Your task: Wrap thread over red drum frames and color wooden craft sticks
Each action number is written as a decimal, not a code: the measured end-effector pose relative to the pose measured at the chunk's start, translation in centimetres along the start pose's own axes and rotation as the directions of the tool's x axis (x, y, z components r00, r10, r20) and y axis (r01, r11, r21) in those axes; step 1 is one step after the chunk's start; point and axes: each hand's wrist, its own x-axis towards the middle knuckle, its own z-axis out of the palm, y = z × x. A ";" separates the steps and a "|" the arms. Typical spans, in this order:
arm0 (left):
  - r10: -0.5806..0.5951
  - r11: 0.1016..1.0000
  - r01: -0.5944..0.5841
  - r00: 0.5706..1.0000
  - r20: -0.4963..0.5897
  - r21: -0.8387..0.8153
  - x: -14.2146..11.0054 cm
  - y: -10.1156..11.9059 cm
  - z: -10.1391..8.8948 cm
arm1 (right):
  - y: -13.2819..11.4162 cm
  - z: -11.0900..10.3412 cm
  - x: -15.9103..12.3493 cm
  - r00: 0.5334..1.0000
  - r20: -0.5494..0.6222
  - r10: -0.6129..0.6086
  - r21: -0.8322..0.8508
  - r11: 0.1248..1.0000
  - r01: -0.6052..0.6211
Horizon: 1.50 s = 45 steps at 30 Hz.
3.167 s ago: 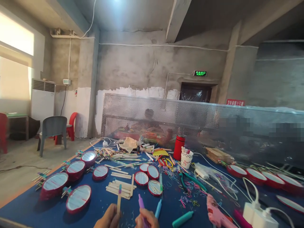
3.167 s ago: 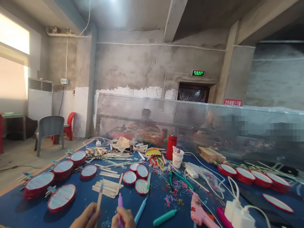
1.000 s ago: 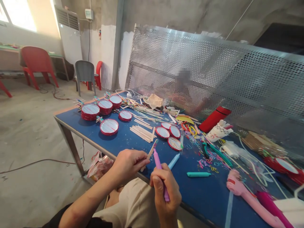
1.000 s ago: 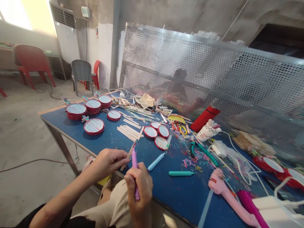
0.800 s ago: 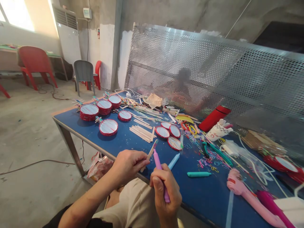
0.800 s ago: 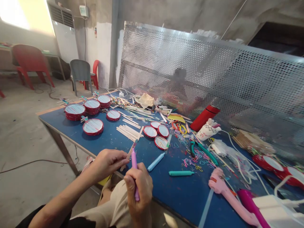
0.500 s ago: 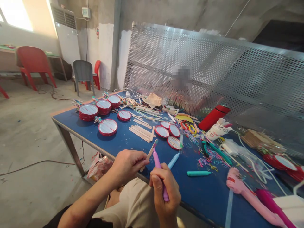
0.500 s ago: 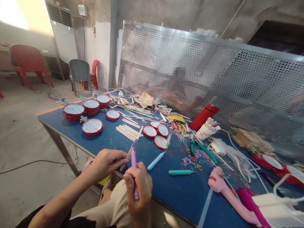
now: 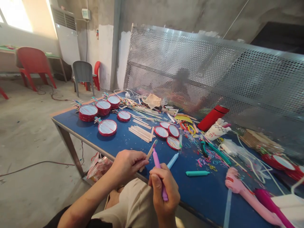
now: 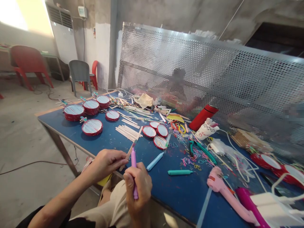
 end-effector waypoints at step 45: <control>-0.048 0.999 0.048 0.999 0.023 0.010 0.0 -0.3 0.0 | -0.4 1.3 0.4 0.926 -0.328 0.189 0.079 0.982 -0.172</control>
